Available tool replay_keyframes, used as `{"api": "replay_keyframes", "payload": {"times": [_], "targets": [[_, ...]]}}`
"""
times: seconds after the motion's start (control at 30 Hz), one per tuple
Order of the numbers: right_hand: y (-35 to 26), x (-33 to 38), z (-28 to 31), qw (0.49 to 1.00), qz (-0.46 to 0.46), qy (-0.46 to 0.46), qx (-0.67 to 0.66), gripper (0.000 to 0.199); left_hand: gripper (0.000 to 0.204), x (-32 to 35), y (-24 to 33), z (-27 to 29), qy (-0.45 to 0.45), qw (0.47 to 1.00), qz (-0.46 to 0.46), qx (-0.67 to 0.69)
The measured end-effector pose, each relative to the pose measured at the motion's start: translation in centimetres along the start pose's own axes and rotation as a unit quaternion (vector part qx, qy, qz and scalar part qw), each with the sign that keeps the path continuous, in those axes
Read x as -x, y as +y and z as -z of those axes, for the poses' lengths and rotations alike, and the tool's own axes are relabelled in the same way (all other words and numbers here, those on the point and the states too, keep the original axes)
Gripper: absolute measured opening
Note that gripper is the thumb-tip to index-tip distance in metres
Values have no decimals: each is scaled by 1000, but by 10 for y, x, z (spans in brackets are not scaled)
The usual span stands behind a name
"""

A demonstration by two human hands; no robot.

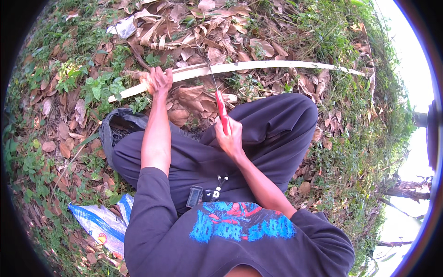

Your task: The person sits on the ground and uses a red hand saw to cut a long, thin piece of light-colored wood. They hold the wood steady with their left hand and saw back and forth with their right hand, gradually cutting through the material.

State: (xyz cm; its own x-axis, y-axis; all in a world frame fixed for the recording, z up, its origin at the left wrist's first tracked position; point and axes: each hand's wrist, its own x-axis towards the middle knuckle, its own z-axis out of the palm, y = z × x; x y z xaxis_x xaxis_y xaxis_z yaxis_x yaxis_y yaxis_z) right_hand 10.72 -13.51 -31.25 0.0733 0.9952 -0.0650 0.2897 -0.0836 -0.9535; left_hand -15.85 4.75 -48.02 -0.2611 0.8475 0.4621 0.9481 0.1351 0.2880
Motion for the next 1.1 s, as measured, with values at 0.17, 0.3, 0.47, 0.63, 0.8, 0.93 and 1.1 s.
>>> {"api": "replay_keyframes", "payload": {"times": [0.17,0.3,0.47,0.63,0.8,0.93,1.1], "targets": [[-2,-67,-37,997,42,26,55,26,32,2,-19,-23,107,993,-43,-6],[17,-12,-27,995,-19,7,-100,27,32,-7,-7,-18,24,999,14,20],[-7,28,4,999,-42,-11,-15,22,30,-2,-6,-23,37,999,21,25],[5,-56,-23,999,-37,16,-24,26,20,11,-31,-38,159,980,-115,-38],[8,-37,-32,997,-35,-1,-64,29,33,-1,-30,-32,260,924,-269,-79],[-6,31,-2,999,-17,-16,-29,22,33,2,-11,-25,205,972,-108,39],[-5,29,-4,999,11,-30,-19,20,35,4,-35,-43,259,940,-215,-56]]}}
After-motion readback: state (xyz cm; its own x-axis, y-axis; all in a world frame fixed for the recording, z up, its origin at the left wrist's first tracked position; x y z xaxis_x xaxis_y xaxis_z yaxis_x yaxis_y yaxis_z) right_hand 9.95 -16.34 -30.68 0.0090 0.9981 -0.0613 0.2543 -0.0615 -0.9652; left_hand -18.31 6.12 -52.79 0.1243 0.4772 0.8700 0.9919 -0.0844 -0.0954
